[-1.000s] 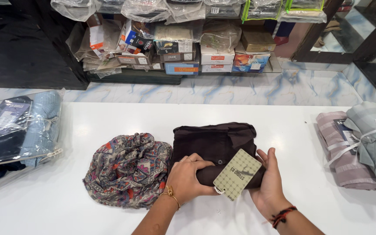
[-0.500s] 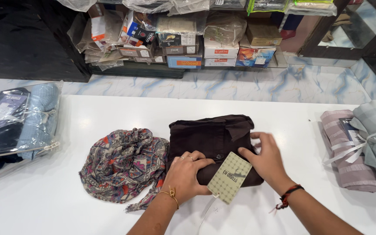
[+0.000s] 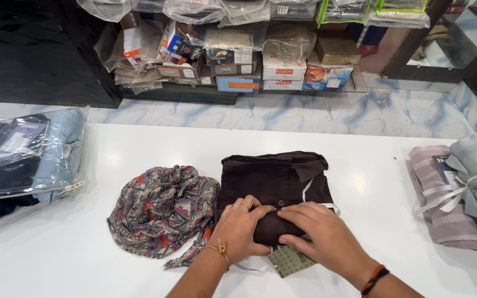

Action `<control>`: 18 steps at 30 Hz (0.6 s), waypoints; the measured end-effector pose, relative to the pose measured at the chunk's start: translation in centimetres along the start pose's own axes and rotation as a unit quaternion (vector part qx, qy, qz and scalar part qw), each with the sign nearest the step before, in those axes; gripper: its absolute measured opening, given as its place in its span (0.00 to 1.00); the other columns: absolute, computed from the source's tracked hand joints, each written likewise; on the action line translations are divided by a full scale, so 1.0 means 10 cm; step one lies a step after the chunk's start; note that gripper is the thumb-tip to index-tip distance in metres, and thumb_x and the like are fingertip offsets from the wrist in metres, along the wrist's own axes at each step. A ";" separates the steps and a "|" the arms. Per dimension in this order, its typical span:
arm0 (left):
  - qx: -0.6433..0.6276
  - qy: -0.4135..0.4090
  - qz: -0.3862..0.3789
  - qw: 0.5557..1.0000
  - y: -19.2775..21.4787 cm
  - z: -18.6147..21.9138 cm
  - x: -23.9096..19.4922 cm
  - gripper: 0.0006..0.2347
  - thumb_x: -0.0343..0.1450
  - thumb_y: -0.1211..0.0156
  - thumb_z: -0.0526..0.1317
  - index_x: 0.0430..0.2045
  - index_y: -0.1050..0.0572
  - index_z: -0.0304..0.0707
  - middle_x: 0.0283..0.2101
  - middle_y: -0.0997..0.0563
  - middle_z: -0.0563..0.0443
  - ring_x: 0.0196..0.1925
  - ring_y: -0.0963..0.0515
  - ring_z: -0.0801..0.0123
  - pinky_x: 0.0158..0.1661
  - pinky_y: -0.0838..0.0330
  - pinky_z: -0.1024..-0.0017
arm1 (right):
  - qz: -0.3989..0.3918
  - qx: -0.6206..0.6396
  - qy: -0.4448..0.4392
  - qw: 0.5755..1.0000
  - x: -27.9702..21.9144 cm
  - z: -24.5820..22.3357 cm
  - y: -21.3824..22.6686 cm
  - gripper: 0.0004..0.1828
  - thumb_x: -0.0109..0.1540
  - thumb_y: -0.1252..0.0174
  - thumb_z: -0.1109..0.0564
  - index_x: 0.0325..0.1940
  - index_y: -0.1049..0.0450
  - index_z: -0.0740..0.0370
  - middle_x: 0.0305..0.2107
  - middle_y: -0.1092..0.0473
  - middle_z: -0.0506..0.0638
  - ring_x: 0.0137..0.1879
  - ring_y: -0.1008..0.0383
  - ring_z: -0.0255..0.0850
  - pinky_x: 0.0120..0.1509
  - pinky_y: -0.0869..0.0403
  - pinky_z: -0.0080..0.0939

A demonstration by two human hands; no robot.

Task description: The person folds a light blue shirt and a dark brown shirt, securing each with a rubber band. They then place the folded shirts and a patterned scarf into a clear plastic bag, seal it, and place the bag on a glass shelf.

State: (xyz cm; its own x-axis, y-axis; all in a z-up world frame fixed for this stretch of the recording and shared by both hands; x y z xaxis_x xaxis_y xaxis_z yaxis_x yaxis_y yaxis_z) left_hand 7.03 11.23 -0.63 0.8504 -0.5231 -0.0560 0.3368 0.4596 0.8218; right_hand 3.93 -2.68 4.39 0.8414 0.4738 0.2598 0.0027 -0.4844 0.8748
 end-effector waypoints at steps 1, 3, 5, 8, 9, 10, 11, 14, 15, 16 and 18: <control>-0.015 -0.012 -0.002 1.000 0.01 0.00 -0.01 0.38 0.51 0.21 0.49 0.58 0.28 0.43 0.51 0.29 0.48 0.56 0.30 0.56 0.56 0.38 0.59 | -0.002 -0.001 0.001 1.000 -0.02 0.04 0.01 0.27 0.53 0.31 0.44 0.52 0.21 0.58 0.47 0.24 0.50 0.52 0.26 0.45 0.55 0.28 0.45; -0.044 -0.038 -0.009 0.998 0.01 -0.02 -0.04 0.45 0.50 0.19 0.54 0.63 0.33 0.37 0.55 0.30 0.44 0.57 0.32 0.53 0.56 0.40 0.56 | 0.005 -0.017 0.012 1.000 -0.07 0.07 0.02 0.26 0.52 0.31 0.44 0.51 0.20 0.58 0.45 0.24 0.50 0.52 0.25 0.45 0.54 0.27 0.45; -0.009 -0.095 0.085 0.992 0.07 0.06 -0.11 0.36 0.57 0.24 0.57 0.55 0.29 0.36 0.53 0.28 0.45 0.60 0.31 0.51 0.59 0.38 0.56 | 0.019 -0.046 0.038 0.998 -0.12 0.06 0.01 0.25 0.52 0.31 0.45 0.50 0.19 0.58 0.43 0.22 0.49 0.50 0.24 0.45 0.53 0.26 0.45; 0.070 -0.148 0.220 0.962 0.02 0.17 -0.35 0.29 0.61 0.28 0.57 0.50 0.27 0.39 0.55 0.28 0.48 0.63 0.31 0.52 0.63 0.39 0.55 | 0.024 -0.024 0.000 0.999 -0.18 0.12 -0.06 0.22 0.52 0.31 0.46 0.46 0.17 0.57 0.39 0.20 0.46 0.47 0.22 0.41 0.51 0.24 0.41; 0.099 -0.162 0.263 0.946 -0.02 0.21 -0.43 0.28 0.62 0.29 0.57 0.50 0.27 0.40 0.55 0.28 0.49 0.64 0.31 0.53 0.65 0.40 0.54 | 0.029 -0.021 -0.003 0.999 -0.19 0.13 -0.07 0.22 0.51 0.31 0.46 0.46 0.17 0.57 0.38 0.20 0.46 0.46 0.22 0.41 0.50 0.24 0.41; 0.128 -0.164 0.296 0.932 -0.08 0.23 -0.51 0.26 0.63 0.29 0.56 0.48 0.26 0.41 0.53 0.28 0.49 0.61 0.30 0.56 0.63 0.40 0.52 | 0.032 -0.019 -0.005 0.999 -0.20 0.14 -0.07 0.22 0.51 0.30 0.46 0.46 0.17 0.58 0.37 0.20 0.47 0.45 0.22 0.41 0.49 0.24 0.41; 0.157 -0.165 0.328 0.917 -0.14 0.25 -0.59 0.23 0.63 0.30 0.55 0.46 0.25 0.43 0.51 0.27 0.50 0.58 0.30 0.58 0.61 0.41 0.50 | 0.036 -0.017 -0.008 0.999 -0.20 0.16 -0.06 0.23 0.51 0.30 0.46 0.45 0.17 0.58 0.37 0.20 0.47 0.44 0.22 0.41 0.48 0.24 0.40; 0.204 -0.212 0.343 0.892 -0.34 0.28 -0.84 0.16 0.65 0.29 0.53 0.38 0.23 0.47 0.44 0.25 0.57 0.50 0.28 0.68 0.53 0.41 0.53 | 0.010 0.003 -0.019 1.000 -0.13 0.23 -0.08 0.22 0.50 0.30 0.45 0.44 0.16 0.56 0.36 0.19 0.46 0.42 0.20 0.40 0.46 0.24 0.39; 0.212 -0.236 0.335 0.887 -0.41 0.28 -0.85 0.14 0.66 0.29 0.53 0.35 0.23 0.48 0.42 0.24 0.60 0.47 0.27 0.71 0.50 0.40 0.56 | -0.003 0.006 -0.033 0.999 -0.10 0.29 -0.08 0.22 0.50 0.30 0.44 0.45 0.16 0.55 0.37 0.19 0.46 0.41 0.20 0.40 0.46 0.23 0.39; 0.192 -0.219 0.327 0.899 -0.45 0.22 -0.85 0.15 0.64 0.30 0.53 0.34 0.22 0.47 0.41 0.23 0.60 0.46 0.26 0.72 0.48 0.40 0.58 | -0.019 0.012 -0.046 0.999 -0.09 0.31 -0.10 0.23 0.50 0.30 0.44 0.46 0.16 0.54 0.37 0.19 0.45 0.40 0.20 0.40 0.45 0.23 0.39; 0.153 -0.185 0.311 0.920 -0.52 0.10 -0.84 0.16 0.62 0.32 0.53 0.34 0.20 0.44 0.39 0.22 0.59 0.43 0.25 0.72 0.44 0.40 0.61 | -0.044 0.014 -0.061 0.997 -0.06 0.34 -0.13 0.24 0.50 0.30 0.43 0.47 0.16 0.54 0.37 0.19 0.45 0.40 0.21 0.39 0.44 0.24 0.39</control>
State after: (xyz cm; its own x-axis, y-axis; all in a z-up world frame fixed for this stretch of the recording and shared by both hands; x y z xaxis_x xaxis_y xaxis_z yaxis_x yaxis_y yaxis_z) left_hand -2.29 12.56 -3.84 0.6255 -0.4615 0.6292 -0.3465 0.5582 0.7539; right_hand 5.23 -4.81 1.75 0.8969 0.4232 0.1283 0.0940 -0.4659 0.8798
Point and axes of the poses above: each hand's wrist, its own x-axis towards the middle knuckle, its own y-axis out of the back of the hand, z = x × y, the point moved 8 cm from there along x, towards the middle knuckle
